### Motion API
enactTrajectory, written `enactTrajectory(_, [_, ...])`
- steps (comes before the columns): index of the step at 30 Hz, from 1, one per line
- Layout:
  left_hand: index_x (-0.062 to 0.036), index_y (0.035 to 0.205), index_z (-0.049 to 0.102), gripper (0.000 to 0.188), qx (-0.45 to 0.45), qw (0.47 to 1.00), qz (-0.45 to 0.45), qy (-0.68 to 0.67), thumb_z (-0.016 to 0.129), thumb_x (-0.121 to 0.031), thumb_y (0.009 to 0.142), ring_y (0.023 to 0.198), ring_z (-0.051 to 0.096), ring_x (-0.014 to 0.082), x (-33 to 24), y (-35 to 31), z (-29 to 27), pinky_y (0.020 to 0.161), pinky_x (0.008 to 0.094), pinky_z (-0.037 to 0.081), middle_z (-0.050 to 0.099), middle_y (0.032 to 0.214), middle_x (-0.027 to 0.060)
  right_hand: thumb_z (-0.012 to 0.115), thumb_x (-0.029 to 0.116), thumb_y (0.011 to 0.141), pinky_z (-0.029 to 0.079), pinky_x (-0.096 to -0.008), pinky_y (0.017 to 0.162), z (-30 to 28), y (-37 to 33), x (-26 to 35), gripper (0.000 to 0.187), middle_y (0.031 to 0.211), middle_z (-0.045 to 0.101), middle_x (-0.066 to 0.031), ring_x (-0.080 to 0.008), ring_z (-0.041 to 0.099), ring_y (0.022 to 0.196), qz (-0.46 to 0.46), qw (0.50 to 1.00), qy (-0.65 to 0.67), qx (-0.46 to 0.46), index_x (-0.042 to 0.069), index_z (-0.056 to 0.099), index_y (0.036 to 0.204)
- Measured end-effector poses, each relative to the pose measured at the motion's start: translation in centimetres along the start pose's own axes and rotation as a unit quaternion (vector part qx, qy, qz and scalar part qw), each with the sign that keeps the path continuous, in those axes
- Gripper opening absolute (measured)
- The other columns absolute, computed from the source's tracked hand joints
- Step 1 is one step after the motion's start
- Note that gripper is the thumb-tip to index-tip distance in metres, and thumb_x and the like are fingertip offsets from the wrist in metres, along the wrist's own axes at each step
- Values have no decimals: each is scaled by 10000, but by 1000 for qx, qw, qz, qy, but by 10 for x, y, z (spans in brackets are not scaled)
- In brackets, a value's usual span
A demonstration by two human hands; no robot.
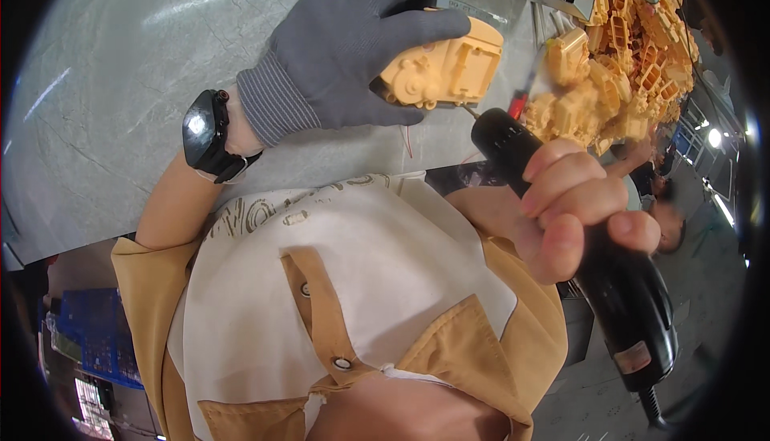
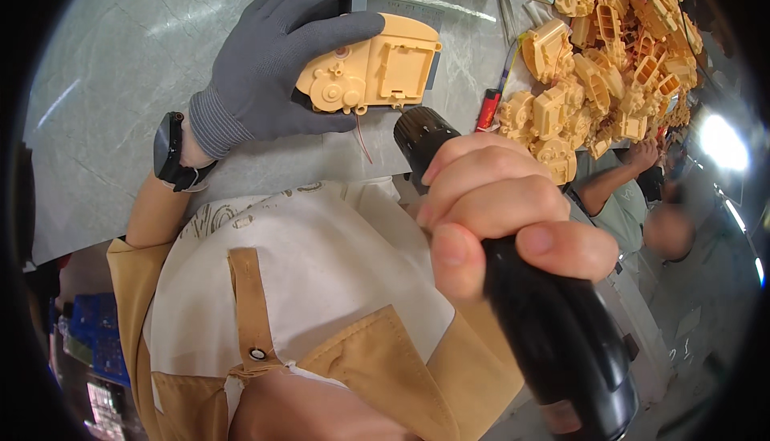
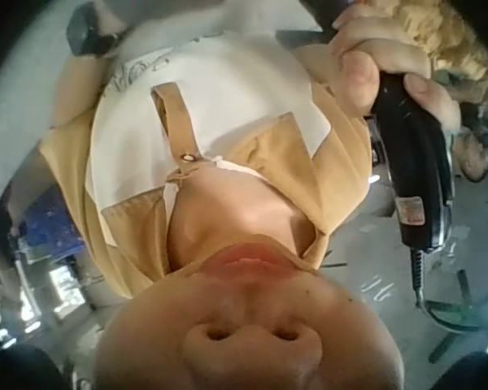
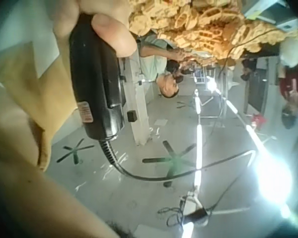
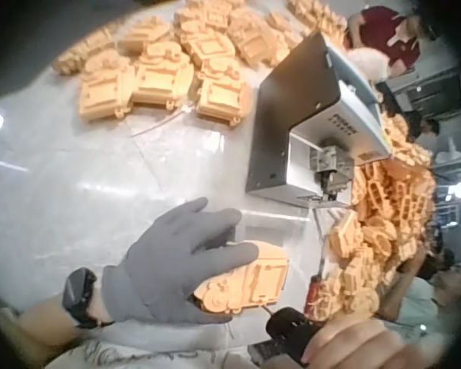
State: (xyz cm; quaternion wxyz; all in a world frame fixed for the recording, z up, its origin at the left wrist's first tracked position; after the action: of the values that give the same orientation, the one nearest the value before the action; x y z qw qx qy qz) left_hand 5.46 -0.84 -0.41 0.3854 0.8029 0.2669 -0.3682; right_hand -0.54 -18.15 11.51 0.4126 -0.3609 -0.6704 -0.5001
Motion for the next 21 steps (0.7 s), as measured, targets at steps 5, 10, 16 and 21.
enactTrajectory(5, [-150, 1209, 508, 650, 38, 999, -17, 15, 729, -328, 625, 1017, 519, 290, -7, 7, -4, 986, 491, 335, 464, 1214, 152, 622, -33, 757, 477, -354, 525, 1, 1, 7, 439, 635, 507, -51, -197, 541, 495, 10, 999, 3, -30, 111, 329, 1051])
enactTrajectory(10, [-165, 1200, 527, 722, 30, 996, -54, 62, 796, -343, 554, 1063, 512, 289, -8, -4, 2, 1030, 485, 312, 441, 1292, 141, 621, -37, 754, 476, -348, 527, -5, 3, 0, 442, 652, 524, -57, -191, 535, 499, -4, 1000, 22, 10, 109, 341, 1063])
enactTrajectory(16, [-157, 1210, 506, 753, 33, 996, -47, 61, 792, -379, 551, 1090, 496, 312, -10, 1, 0, 1040, 509, 286, 437, 1279, 161, 645, -11, 753, 454, -354, 515, -12, 2, -4, 423, 646, 524, -72, -196, 514, 492, -41, 992, 93, -69, 81, 363, 1054])
enactTrajectory(21, [-158, 1224, 493, 774, 30, 994, -40, 93, 796, -394, 551, 1110, 484, 329, -9, 2, 2, 1051, 511, 274, 431, 1280, 168, 516, -96, 690, 446, -347, 511, -51, 53, 6, 450, 546, 458, -40, -153, 475, 451, -175, 931, 183, -263, 63, 402, 1096])
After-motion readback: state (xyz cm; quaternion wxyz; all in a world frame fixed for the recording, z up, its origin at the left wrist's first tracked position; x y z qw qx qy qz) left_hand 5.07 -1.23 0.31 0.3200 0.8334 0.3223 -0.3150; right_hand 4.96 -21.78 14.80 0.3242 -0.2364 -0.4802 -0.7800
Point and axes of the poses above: each hand's wrist, its own y-axis towards the middle knuckle, its own z-axis out of the palm, x = y × z, the point moved 2 cm from there along y, towards the middle knuckle
